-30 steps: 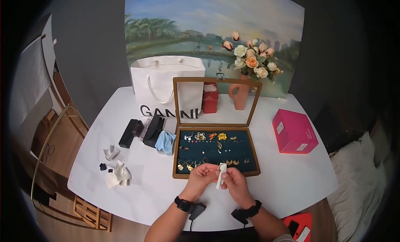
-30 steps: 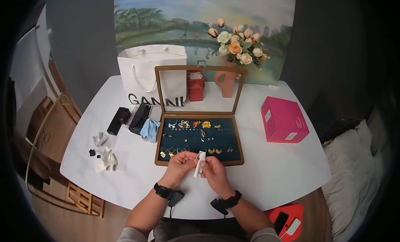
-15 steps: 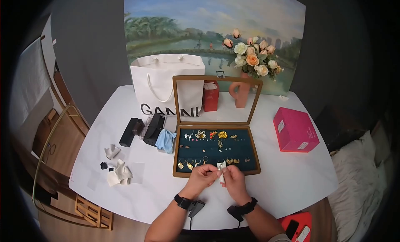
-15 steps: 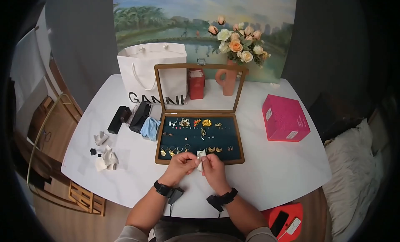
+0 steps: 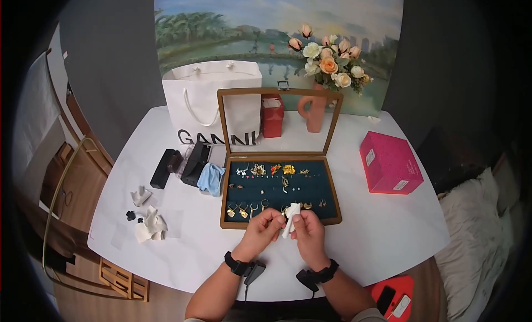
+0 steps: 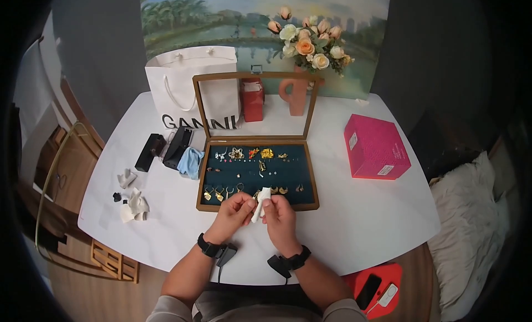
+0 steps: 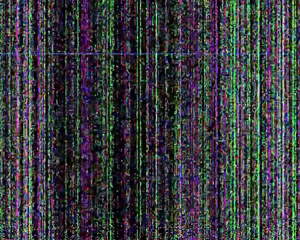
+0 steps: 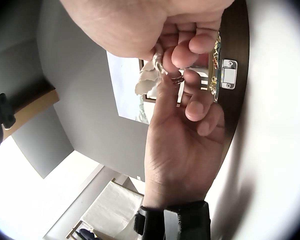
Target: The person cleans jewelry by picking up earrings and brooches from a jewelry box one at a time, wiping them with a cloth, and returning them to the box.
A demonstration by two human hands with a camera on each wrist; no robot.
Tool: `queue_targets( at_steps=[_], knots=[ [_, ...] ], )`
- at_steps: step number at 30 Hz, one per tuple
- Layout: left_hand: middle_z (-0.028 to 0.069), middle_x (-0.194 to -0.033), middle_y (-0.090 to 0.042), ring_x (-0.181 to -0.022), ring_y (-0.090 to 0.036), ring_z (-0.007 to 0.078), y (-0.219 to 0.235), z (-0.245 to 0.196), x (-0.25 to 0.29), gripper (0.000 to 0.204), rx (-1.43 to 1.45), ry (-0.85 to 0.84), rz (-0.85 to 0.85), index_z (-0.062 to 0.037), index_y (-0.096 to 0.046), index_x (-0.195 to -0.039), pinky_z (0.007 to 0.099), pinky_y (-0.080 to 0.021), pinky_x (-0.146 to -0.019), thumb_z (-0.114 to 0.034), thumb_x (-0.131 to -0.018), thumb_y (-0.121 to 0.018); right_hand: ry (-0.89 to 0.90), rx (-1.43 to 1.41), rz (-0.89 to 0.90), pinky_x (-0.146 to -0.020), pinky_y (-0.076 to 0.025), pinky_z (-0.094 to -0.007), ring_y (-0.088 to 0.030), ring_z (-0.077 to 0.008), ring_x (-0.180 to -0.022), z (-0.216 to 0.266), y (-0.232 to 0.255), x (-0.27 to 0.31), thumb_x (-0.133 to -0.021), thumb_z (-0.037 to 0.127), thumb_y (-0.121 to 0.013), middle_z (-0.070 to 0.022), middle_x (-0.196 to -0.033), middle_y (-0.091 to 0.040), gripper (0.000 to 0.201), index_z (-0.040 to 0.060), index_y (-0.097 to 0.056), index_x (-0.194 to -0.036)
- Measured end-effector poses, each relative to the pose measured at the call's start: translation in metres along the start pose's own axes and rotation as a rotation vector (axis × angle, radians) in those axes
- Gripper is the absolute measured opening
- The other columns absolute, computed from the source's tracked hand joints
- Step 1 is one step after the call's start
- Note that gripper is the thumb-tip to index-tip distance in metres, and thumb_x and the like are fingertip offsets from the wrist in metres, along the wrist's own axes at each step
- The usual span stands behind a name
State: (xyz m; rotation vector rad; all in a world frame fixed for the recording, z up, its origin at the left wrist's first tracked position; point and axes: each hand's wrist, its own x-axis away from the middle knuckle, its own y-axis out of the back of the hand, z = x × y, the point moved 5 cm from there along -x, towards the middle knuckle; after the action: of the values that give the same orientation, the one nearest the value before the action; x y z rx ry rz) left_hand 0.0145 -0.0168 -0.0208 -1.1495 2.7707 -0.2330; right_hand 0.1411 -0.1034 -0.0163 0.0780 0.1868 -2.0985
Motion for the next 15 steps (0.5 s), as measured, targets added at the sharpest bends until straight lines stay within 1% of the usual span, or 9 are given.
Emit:
queue_targets(
  at_steps=[3,6,9,12,15],
  knots=[
    [-0.0020,-0.079,-0.061,-0.063,-0.049,0.0030,0.003,0.002,0.000,0.020,0.041,-0.001,-0.012,-0.0038,-0.062,-0.103,0.0206,-0.041,-0.056,-0.022,-0.109,-0.058,-0.008,-0.021,0.000,-0.064,-0.050,-0.0210,-0.058,-0.0047,-0.071,0.002,-0.003,0.000,-0.107,0.024,-0.060,-0.0015,-0.090,-0.067,0.022,0.0020,-0.062,-0.110],
    [-0.0015,-0.080,-0.062,-0.065,-0.051,0.0027,0.003,-0.003,0.003,0.018,-0.032,0.003,0.012,-0.0032,-0.062,-0.102,0.0210,-0.042,-0.057,-0.019,-0.108,-0.058,-0.022,-0.017,0.025,-0.064,-0.050,-0.0210,-0.059,-0.0046,-0.071,-0.001,-0.009,0.004,-0.107,0.023,-0.061,-0.0014,-0.090,-0.067,0.021,0.0016,-0.062,-0.110],
    [-0.0012,-0.083,-0.064,-0.065,-0.054,0.0026,0.004,0.001,0.002,0.015,0.022,-0.071,-0.022,-0.0030,-0.062,-0.102,0.0195,-0.041,-0.057,-0.017,-0.107,-0.061,0.003,-0.002,0.052,-0.063,-0.049,-0.0205,-0.058,-0.0043,-0.070,-0.004,-0.013,0.007,-0.107,0.021,-0.061,-0.0014,-0.089,-0.066,0.019,0.0017,-0.060,-0.109],
    [-0.0022,-0.078,-0.065,-0.063,-0.052,0.0013,0.009,0.001,0.003,0.016,0.049,0.000,-0.001,-0.0041,-0.063,-0.099,0.0195,-0.039,-0.053,-0.018,-0.107,-0.062,0.003,0.013,0.070,-0.063,-0.048,-0.0201,-0.057,-0.0041,-0.069,-0.001,-0.016,0.007,-0.107,0.020,-0.061,-0.0018,-0.089,-0.066,0.018,0.0015,-0.059,-0.108],
    [-0.0023,-0.078,-0.065,-0.061,-0.051,0.0009,0.011,0.003,0.002,0.016,0.119,0.020,0.014,-0.0049,-0.063,-0.098,0.0187,-0.037,-0.052,-0.019,-0.106,-0.064,-0.017,0.006,0.066,-0.063,-0.048,-0.0195,-0.056,-0.0039,-0.069,-0.003,-0.015,0.007,-0.107,0.020,-0.061,-0.0019,-0.088,-0.066,0.019,0.0015,-0.059,-0.108]
  ],
)
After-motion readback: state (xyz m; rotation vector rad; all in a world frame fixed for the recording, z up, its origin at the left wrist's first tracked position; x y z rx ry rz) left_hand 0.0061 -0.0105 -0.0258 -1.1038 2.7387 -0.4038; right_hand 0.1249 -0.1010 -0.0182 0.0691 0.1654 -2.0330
